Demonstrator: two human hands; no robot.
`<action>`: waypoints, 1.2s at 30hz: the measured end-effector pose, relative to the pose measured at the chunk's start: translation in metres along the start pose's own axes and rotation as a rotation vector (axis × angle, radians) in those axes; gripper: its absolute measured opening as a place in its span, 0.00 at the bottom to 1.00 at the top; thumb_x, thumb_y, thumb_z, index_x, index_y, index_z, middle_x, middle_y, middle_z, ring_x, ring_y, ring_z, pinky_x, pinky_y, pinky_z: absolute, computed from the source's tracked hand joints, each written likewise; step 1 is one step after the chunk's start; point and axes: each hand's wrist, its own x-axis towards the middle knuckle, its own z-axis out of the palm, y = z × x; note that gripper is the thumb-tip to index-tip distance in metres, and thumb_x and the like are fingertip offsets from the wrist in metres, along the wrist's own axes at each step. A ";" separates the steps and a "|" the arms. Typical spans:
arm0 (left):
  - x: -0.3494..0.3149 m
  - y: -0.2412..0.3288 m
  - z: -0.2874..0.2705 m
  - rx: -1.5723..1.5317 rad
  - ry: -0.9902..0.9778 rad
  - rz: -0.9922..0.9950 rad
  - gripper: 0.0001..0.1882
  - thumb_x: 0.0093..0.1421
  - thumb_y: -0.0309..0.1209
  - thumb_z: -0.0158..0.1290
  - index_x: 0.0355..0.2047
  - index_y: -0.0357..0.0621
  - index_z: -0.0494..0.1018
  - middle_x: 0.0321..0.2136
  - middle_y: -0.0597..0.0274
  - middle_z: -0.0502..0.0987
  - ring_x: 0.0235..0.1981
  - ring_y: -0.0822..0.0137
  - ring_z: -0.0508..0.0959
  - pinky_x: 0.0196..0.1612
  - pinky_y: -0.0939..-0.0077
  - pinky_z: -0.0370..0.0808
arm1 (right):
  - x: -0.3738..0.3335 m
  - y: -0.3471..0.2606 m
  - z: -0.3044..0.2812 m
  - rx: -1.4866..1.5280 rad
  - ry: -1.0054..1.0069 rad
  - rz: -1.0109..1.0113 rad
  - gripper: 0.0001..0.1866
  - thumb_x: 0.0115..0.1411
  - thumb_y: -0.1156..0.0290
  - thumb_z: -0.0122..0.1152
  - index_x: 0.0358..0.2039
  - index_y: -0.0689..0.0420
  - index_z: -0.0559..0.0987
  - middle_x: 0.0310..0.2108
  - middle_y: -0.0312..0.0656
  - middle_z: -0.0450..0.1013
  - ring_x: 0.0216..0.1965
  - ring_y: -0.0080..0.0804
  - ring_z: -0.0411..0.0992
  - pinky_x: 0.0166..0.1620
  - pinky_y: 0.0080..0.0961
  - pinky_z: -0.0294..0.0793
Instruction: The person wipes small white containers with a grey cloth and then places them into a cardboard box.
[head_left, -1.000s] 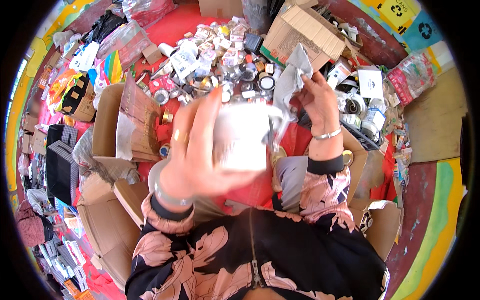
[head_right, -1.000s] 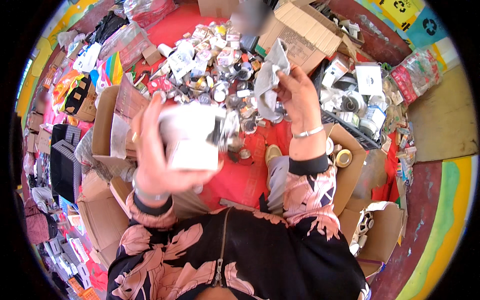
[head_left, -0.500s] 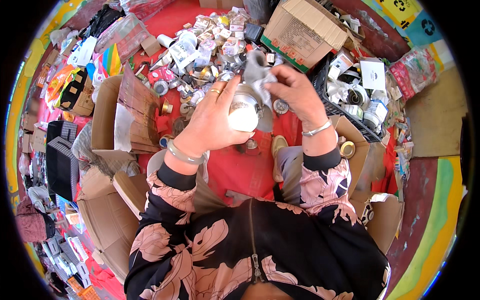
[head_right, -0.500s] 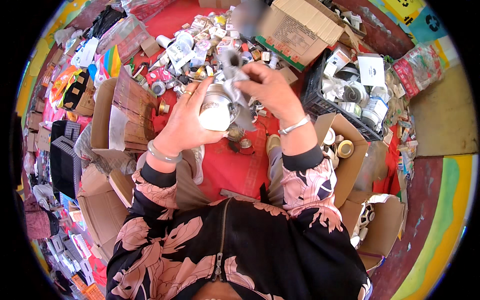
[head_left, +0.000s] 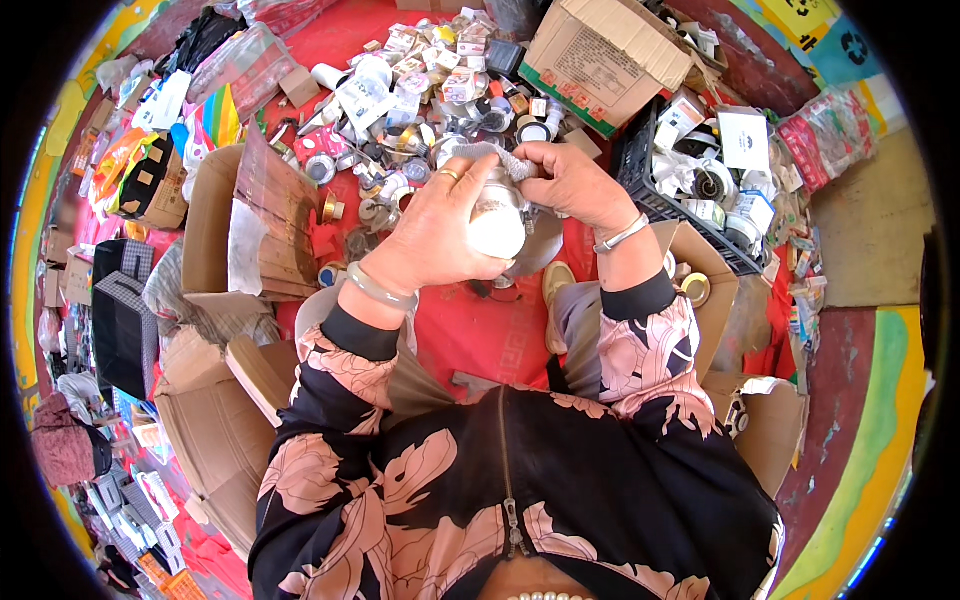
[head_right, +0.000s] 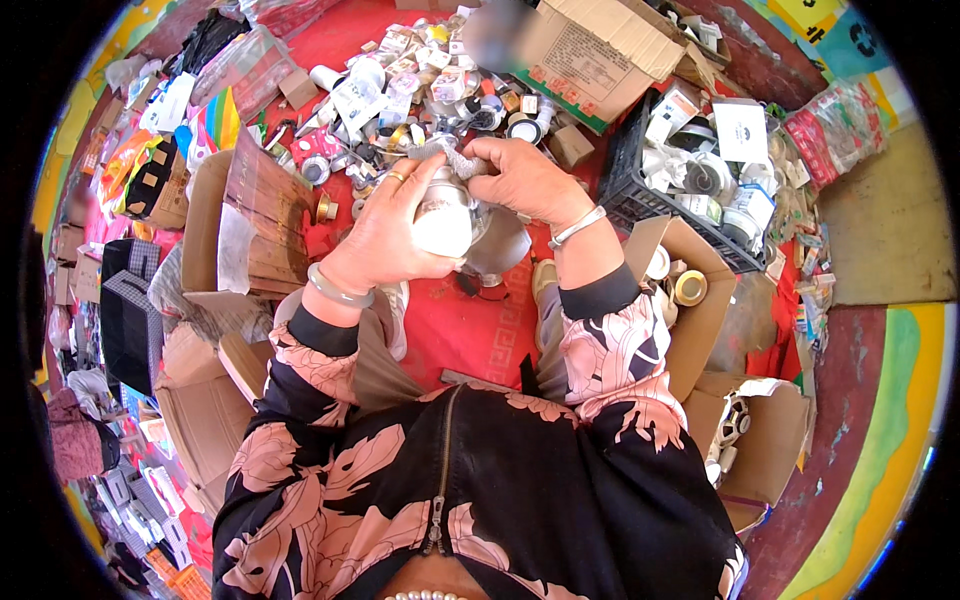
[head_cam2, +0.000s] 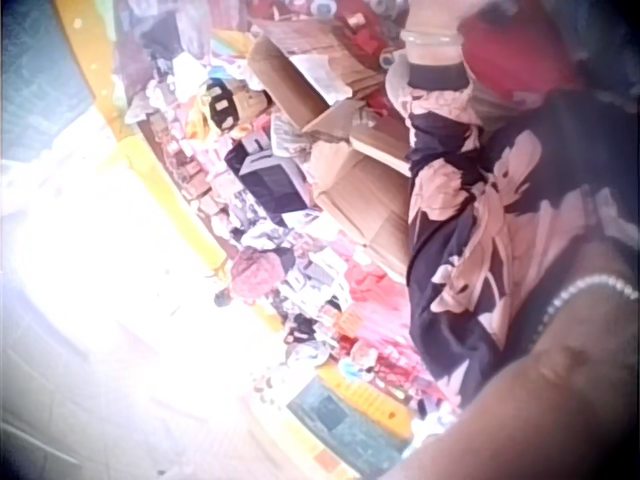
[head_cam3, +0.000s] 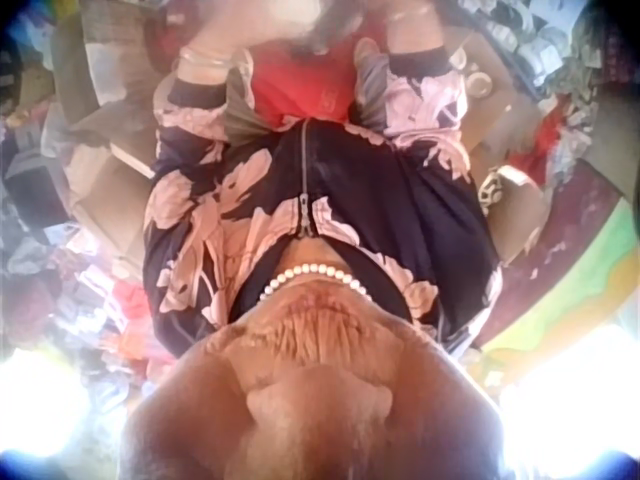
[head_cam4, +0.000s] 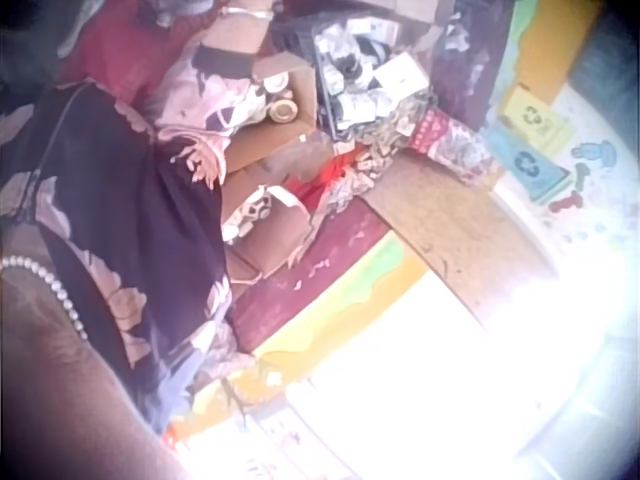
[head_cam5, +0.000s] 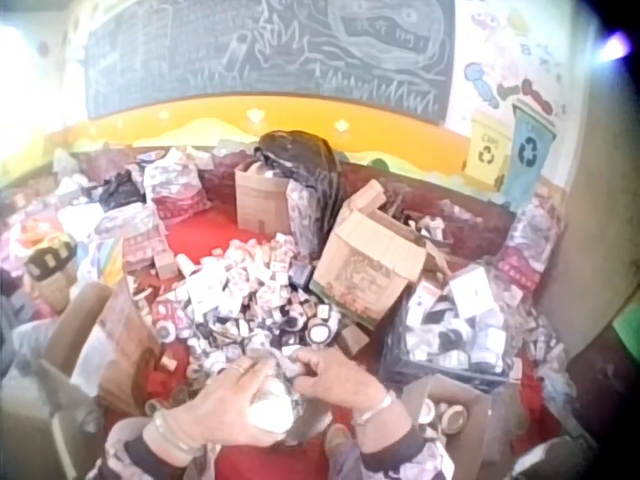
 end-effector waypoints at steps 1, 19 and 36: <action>-0.001 -0.001 0.002 0.014 0.007 0.025 0.52 0.32 0.38 0.67 0.58 0.35 0.56 0.47 0.44 0.65 0.47 0.45 0.69 0.51 0.60 0.68 | 0.000 0.000 0.001 -0.040 -0.002 0.012 0.14 0.51 0.79 0.55 0.41 0.62 0.74 0.27 0.27 0.69 0.28 0.11 0.63 0.30 0.10 0.63; -0.002 -0.008 0.006 0.198 0.001 0.028 0.48 0.34 0.35 0.65 0.58 0.41 0.58 0.45 0.47 0.66 0.47 0.49 0.69 0.50 0.60 0.69 | 0.003 0.001 0.008 -0.188 0.037 0.125 0.18 0.40 0.70 0.60 0.32 0.68 0.78 0.22 0.40 0.74 0.24 0.25 0.68 0.30 0.22 0.68; 0.003 -0.017 0.010 -0.130 0.177 -0.123 0.60 0.29 0.38 0.72 0.60 0.32 0.51 0.54 0.43 0.62 0.56 0.53 0.64 0.59 0.64 0.61 | 0.009 0.004 0.016 -0.190 0.457 0.012 0.13 0.53 0.66 0.60 0.25 0.65 0.75 0.15 0.46 0.67 0.17 0.27 0.62 0.25 0.28 0.65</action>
